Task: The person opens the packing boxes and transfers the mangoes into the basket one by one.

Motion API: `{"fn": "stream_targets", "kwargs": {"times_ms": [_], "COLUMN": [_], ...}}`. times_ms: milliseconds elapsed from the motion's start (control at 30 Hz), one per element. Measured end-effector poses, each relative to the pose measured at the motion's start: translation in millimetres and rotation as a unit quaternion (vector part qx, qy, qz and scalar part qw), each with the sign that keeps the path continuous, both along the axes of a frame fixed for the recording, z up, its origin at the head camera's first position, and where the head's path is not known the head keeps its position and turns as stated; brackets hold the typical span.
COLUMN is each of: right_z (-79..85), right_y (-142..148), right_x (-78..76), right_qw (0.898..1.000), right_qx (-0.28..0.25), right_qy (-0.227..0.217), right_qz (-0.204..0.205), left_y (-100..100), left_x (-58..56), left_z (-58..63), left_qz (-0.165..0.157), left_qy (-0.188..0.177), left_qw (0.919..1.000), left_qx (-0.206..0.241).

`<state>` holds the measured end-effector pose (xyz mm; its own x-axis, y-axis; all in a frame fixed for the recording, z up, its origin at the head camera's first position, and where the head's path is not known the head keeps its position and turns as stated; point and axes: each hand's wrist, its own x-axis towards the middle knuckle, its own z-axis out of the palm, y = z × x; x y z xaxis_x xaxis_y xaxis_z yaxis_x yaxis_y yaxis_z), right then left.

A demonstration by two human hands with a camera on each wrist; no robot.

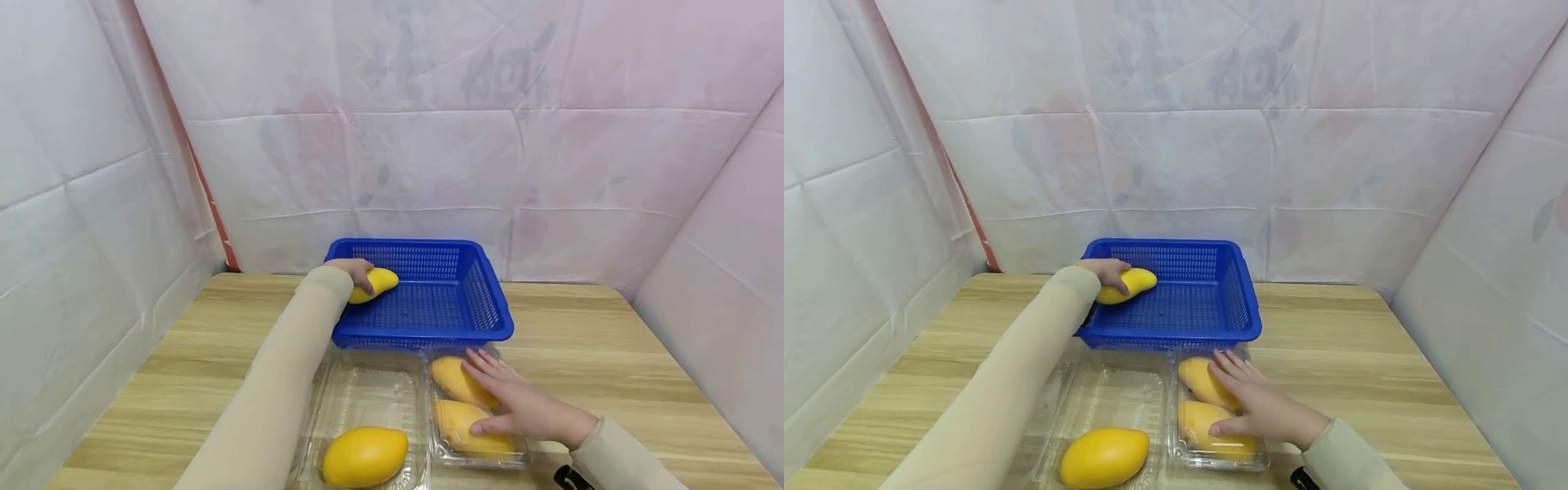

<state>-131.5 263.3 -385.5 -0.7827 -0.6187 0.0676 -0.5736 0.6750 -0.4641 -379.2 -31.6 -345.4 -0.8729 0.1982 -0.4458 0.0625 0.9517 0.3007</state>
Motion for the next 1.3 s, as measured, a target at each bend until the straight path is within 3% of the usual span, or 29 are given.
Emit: {"fn": "stream_targets", "kwargs": {"times_ms": [200, 367, 600, 833, 967, 1167, 1300], "right_z": [-3.8, -5.2, -3.0, -1.4, -0.7, 1.4, 3.3], "right_y": [-2, -2, 0, 2, 3, 2, 2], "right_x": [0.3, 0.0, -2.0, -1.8, -0.8, 0.3, 0.5], "right_qw": [1.0, 1.0, 1.0, 1.0, 1.0, 1.0, 1.0], "right_qx": [-0.003, -0.007, -0.002, 0.002, 0.001, -0.001, 0.0], "right_qy": [0.0, -0.005, -0.006, 0.003, -0.001, -0.012, -0.023], "right_qz": [0.003, 0.001, -0.002, -0.003, -0.005, -0.005, -0.009], "left_y": [0, 3, 7, 12, 12, 7, 2], "left_x": [6.1, 9.1, 5.8, 6.9, 6.5, 6.3, 8.6], "left_z": [-1.0, 0.5, 0.6, 0.9, 1.8, 8.3, 15.9], "left_qz": [0.017, 0.039, 0.004, 0.016, -0.003, -0.003, -0.031], "left_qy": [0.002, 0.003, 0.018, 0.02, 0.013, 0.007, 0.015], "left_qw": [0.9994, 0.9991, 0.9992, 0.9987, 0.9985, 0.999, 0.9972], "left_qx": [-0.029, -0.016, -0.035, -0.044, -0.053, -0.045, -0.066]}}
